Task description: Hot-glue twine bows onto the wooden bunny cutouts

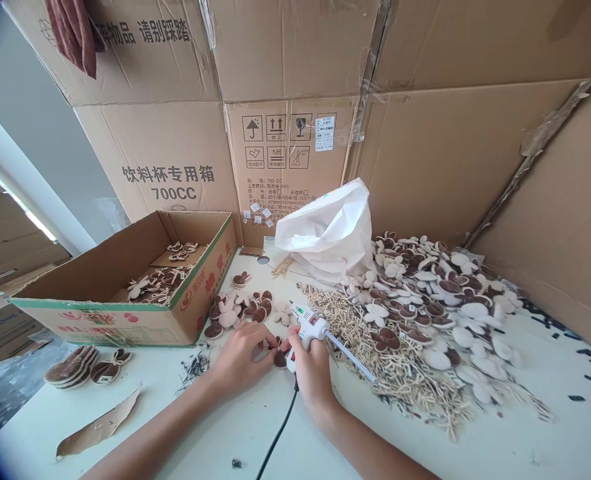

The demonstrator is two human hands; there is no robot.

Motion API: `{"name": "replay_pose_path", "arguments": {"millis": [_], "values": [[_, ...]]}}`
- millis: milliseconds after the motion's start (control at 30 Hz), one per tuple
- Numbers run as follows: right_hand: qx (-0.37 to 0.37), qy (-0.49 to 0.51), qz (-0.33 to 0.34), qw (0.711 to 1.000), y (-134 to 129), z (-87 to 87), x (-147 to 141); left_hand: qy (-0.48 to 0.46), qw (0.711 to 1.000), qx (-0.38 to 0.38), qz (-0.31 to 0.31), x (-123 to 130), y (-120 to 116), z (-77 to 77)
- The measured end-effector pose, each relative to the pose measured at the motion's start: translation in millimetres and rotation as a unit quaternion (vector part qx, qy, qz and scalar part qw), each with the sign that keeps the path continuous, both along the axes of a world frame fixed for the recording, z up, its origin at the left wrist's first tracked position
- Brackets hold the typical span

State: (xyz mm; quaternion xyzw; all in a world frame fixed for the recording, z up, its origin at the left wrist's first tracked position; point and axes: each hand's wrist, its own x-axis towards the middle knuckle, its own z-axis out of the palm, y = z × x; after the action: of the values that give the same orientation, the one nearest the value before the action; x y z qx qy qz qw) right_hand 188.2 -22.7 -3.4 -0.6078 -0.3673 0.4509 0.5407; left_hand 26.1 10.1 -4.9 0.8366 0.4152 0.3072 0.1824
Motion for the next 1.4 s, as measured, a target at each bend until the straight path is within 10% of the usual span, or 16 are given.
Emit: {"name": "replay_pose_path", "arguments": {"millis": [833,1400], "values": [[-0.025,-0.012,0.015,0.999,3,-6.2,2,-0.016,0.997,-0.051,0.057,8,-5,-1.5],[-0.01,0.023,0.012,1.0,1,-1.4,0,0.007,1.0,-0.004,-0.01,1,-10,4.1]]}}
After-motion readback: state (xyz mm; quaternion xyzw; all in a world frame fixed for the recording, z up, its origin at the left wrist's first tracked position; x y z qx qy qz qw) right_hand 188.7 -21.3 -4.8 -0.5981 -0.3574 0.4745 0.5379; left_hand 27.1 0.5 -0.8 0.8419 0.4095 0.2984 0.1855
